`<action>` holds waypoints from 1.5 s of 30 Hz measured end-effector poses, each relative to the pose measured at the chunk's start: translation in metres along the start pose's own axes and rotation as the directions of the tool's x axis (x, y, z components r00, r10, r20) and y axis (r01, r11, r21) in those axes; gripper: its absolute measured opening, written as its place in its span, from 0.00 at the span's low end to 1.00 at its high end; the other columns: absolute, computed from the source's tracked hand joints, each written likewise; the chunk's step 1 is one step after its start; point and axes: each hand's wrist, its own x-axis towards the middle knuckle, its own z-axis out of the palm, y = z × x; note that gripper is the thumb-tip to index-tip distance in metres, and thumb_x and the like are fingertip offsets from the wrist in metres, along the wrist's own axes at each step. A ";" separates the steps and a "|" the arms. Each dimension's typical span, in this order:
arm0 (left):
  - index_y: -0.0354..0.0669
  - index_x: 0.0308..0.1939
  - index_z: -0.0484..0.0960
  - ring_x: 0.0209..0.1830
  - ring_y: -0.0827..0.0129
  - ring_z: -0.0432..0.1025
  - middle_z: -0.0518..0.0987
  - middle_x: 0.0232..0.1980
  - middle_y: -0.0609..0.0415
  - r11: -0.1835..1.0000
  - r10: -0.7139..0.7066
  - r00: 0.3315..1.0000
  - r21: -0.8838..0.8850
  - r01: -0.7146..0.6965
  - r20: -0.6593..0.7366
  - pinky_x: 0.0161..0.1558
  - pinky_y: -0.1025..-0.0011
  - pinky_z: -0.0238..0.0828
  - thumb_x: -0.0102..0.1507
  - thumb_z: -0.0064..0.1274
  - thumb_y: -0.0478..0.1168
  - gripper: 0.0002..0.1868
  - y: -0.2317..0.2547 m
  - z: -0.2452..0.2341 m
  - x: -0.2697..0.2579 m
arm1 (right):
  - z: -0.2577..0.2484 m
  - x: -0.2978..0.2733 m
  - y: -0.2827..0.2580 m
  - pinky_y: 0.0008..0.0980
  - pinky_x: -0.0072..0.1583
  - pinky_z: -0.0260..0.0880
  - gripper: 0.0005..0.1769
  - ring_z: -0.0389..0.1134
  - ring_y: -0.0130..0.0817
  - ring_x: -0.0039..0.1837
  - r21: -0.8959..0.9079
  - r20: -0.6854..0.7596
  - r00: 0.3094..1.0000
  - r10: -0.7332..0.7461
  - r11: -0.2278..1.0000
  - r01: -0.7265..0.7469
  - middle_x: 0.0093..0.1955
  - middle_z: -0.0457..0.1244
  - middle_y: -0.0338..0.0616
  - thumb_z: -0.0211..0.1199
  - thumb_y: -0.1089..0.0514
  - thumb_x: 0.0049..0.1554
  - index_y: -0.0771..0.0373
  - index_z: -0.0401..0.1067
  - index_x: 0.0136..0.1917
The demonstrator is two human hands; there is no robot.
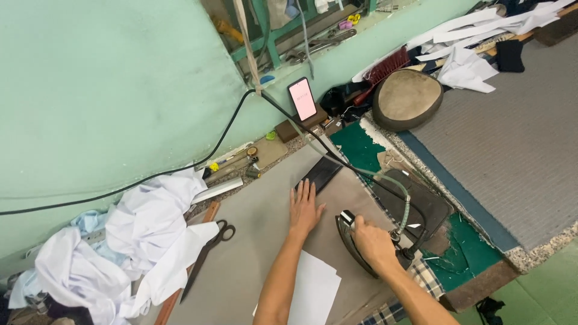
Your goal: The person marks a white fabric piece with a ruler and chalk, then cuts along the marked lines using shears. After cutting, the person irons the fabric piece on the table using a steam iron.
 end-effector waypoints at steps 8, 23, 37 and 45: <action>0.51 0.82 0.47 0.85 0.58 0.36 0.42 0.86 0.52 1.000 0.006 0.999 0.029 -0.008 0.046 0.78 0.47 0.28 0.72 0.32 0.60 0.37 -0.039 0.021 -0.019 | 0.049 0.017 0.014 0.52 0.34 0.71 0.13 0.71 0.57 0.34 0.024 -0.095 0.995 -0.016 1.000 0.019 0.39 0.67 0.51 0.51 0.48 0.65 0.60 0.59 0.51; 0.49 0.81 0.50 0.85 0.53 0.39 0.46 0.85 0.50 0.979 -0.158 0.976 -0.152 0.136 -0.147 0.78 0.47 0.37 0.73 0.32 0.53 0.33 -0.165 0.023 -0.224 | 0.036 0.015 0.010 0.52 0.37 0.69 0.12 0.70 0.55 0.35 0.067 -0.033 0.999 -0.028 0.997 0.030 0.40 0.67 0.51 0.47 0.50 0.67 0.61 0.59 0.52; 0.46 0.78 0.60 0.83 0.51 0.49 0.56 0.82 0.48 0.968 -0.242 0.874 -0.044 0.247 -0.422 0.78 0.52 0.47 0.71 0.38 0.54 0.33 -0.171 0.053 -0.294 | 0.022 0.013 0.007 0.52 0.42 0.72 0.19 0.73 0.55 0.40 0.052 -0.010 1.000 -0.016 0.999 0.017 0.43 0.69 0.51 0.52 0.43 0.67 0.62 0.59 0.55; 0.47 0.77 0.61 0.83 0.54 0.48 0.56 0.83 0.50 0.959 -0.274 0.869 -0.047 0.280 -0.411 0.78 0.53 0.46 0.71 0.37 0.55 0.32 -0.169 0.053 -0.294 | 0.046 -0.023 0.033 0.53 0.57 0.74 0.33 0.68 0.56 0.62 0.111 -0.392 0.905 -0.167 0.968 0.227 0.66 0.63 0.56 0.58 0.43 0.61 0.66 0.62 0.72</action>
